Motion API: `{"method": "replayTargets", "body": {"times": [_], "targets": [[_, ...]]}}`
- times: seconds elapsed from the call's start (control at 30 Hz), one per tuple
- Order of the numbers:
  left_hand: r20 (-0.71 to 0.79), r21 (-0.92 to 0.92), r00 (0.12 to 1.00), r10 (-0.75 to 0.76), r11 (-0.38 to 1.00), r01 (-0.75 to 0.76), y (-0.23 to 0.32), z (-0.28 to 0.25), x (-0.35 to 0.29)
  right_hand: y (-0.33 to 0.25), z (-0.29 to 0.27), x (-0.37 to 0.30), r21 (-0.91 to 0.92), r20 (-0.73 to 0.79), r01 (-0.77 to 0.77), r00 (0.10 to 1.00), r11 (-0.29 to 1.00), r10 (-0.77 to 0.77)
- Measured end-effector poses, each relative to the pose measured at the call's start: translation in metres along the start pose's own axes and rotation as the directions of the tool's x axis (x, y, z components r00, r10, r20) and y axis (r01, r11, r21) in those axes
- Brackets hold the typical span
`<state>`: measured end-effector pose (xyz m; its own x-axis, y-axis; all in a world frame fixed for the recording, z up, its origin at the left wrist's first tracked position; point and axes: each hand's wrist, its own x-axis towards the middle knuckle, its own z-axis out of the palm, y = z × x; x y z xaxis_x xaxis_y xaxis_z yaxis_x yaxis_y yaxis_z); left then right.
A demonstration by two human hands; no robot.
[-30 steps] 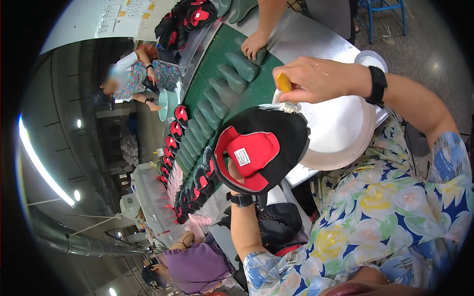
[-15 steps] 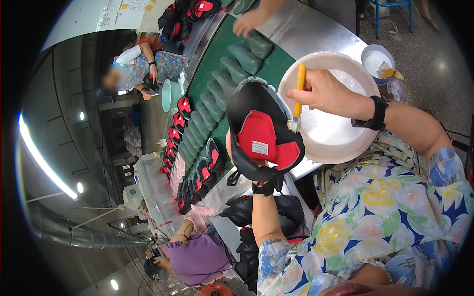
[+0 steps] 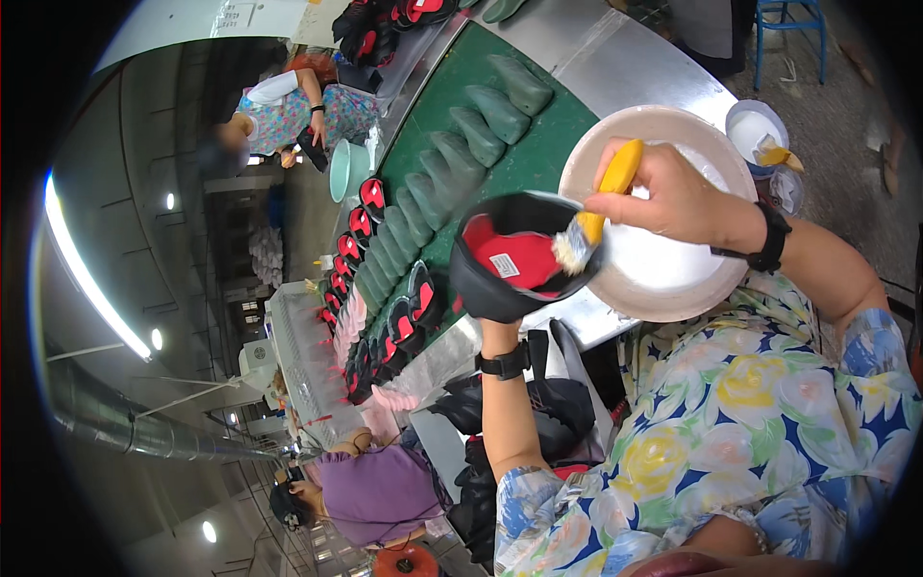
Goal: Apply adhesive to shoe components using a brush during the assembly process.
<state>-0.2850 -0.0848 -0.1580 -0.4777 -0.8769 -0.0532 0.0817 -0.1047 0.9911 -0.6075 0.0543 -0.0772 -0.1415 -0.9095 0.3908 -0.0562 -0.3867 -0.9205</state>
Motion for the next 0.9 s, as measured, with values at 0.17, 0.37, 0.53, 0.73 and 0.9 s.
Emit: {"method": "replayTargets", "body": {"times": [0.17, 0.37, 0.53, 0.73, 0.9], "targets": [[0.020, 0.010, 1.000, -0.015, 1.000, 0.015, -0.013, -0.015, -0.007, 0.011, -0.004, 0.013, -0.146, 0.082, 0.336, 0.941, 0.930, -0.327], [0.103, 0.023, 0.994, -0.044, 0.999, 0.041, -0.014, 0.001, 0.009, 0.010, 0.034, 0.037, -0.078, 0.271, 0.734, 0.666, 0.674, -0.695], [0.115, 0.030, 0.992, -0.057, 0.998, 0.054, -0.014, -0.002, 0.004, 0.026, 0.018, 0.043, -0.264, 0.369, 0.587, 0.794, 0.765, -0.482], [0.124, 0.021, 0.990, -0.073, 0.997, 0.070, -0.018, -0.006, -0.005, 0.020, 0.000, 0.027, -0.378, 0.435, 0.218, 0.900, 0.900, -0.035], [0.134, 0.017, 0.986, -0.099, 0.995, 0.097, -0.024, 0.002, -0.013, 0.007, -0.010, 0.027, -0.302, 0.385, 0.155, 0.922, 0.941, -0.028]]}}
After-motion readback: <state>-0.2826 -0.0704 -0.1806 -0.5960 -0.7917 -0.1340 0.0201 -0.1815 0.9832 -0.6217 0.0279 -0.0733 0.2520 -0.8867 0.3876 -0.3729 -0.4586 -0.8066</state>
